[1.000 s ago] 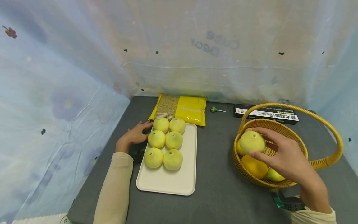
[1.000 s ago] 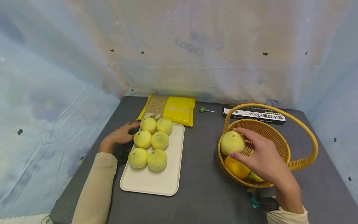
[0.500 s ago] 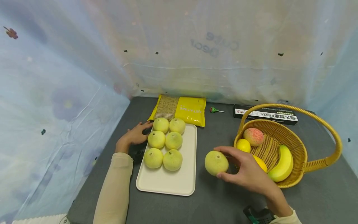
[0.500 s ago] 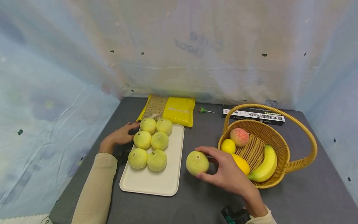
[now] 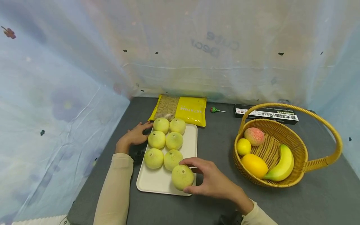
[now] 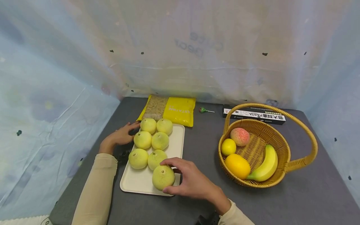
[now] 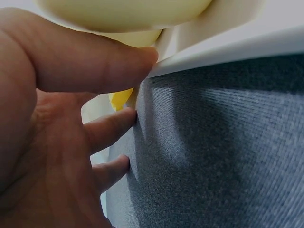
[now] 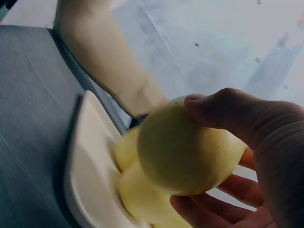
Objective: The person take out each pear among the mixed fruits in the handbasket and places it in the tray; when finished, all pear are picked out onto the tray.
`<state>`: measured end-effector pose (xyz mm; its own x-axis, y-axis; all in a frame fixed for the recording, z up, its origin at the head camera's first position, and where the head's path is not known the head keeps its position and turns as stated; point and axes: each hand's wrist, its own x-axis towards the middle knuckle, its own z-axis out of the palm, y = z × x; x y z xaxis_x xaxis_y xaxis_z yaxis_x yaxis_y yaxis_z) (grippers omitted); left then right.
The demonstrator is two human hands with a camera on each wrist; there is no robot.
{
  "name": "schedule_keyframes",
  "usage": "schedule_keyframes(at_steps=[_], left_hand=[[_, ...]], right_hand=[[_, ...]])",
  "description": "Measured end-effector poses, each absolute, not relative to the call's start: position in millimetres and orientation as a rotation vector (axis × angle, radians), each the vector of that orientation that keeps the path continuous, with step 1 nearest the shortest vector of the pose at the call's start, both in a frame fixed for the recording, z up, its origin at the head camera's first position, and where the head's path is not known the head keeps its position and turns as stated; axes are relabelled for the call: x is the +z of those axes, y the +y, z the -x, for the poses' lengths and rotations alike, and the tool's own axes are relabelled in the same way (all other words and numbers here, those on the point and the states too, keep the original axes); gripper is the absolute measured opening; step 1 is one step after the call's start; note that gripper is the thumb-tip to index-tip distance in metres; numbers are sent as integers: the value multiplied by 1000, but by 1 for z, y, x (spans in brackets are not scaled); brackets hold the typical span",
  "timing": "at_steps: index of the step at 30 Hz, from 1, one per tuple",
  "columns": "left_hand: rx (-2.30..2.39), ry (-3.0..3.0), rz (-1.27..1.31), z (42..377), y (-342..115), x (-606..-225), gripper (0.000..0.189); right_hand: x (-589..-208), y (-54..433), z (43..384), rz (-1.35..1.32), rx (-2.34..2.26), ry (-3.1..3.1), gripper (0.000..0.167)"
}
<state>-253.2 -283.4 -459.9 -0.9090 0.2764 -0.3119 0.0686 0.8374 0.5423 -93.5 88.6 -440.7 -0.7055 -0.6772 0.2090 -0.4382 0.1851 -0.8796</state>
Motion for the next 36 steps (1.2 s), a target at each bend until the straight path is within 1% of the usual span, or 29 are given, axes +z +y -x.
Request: schedule_keyframes(at_steps=[6, 13, 19, 26, 36], left_hand=[[746, 2638, -260, 255, -284, -460, 71], [751, 2638, -255, 256, -284, -461, 70], [756, 2643, -253, 256, -285, -461, 70], [767, 2643, -256, 255, -285, -460, 69], [765, 2645, -250, 254, -285, -460, 69]], right_hand=[[-450, 61, 91, 1182, -1539, 2178, 68], [-463, 37, 88, 1449, -1414, 2386, 69], [-473, 22, 82, 1450, -1310, 2511, 72], [-477, 14, 76, 1522, -1076, 2721, 72], [-473, 13, 77, 1448, -1001, 2818, 66]])
